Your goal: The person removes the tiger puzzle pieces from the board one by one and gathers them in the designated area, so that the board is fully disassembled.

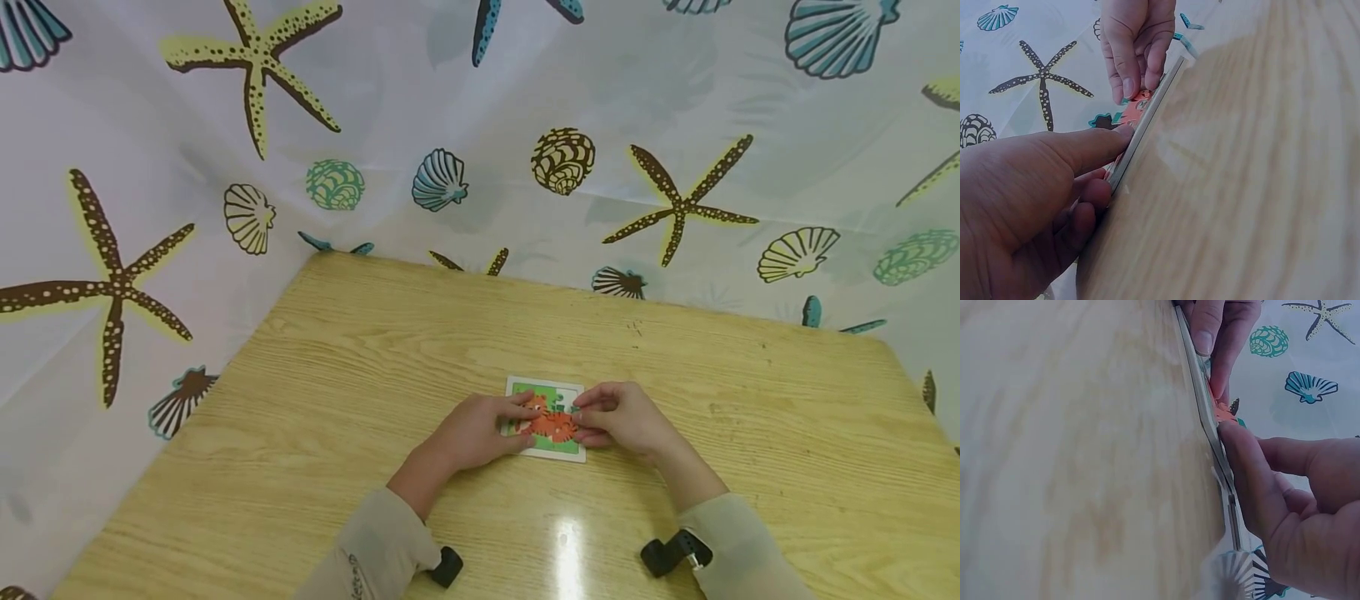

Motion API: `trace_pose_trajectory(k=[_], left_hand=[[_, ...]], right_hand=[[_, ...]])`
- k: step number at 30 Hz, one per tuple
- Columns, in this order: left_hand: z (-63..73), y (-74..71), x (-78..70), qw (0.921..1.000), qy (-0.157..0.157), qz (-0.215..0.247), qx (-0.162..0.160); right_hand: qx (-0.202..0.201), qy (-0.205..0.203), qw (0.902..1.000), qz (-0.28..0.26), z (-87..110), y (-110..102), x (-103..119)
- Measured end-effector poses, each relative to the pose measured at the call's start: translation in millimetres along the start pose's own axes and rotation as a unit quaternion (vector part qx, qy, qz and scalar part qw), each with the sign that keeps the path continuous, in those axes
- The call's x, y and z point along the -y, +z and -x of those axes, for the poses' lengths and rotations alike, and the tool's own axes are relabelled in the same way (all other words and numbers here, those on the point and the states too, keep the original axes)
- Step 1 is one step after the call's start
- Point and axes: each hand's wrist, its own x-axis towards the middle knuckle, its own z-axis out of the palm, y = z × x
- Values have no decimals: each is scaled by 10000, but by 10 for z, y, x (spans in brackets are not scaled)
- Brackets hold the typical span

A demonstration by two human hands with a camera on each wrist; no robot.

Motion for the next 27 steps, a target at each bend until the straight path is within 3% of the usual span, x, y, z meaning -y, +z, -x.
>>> trace_pose_trajectory(k=[10,27], left_hand=[[-11,-12,7,10000,69,47,-15],[26,-13,4,10000,-15,74,-29]], right_hand=[[114,-49,9999,-106,44,-17,64],[-427,-60,9975,-555,147,-106,-28]])
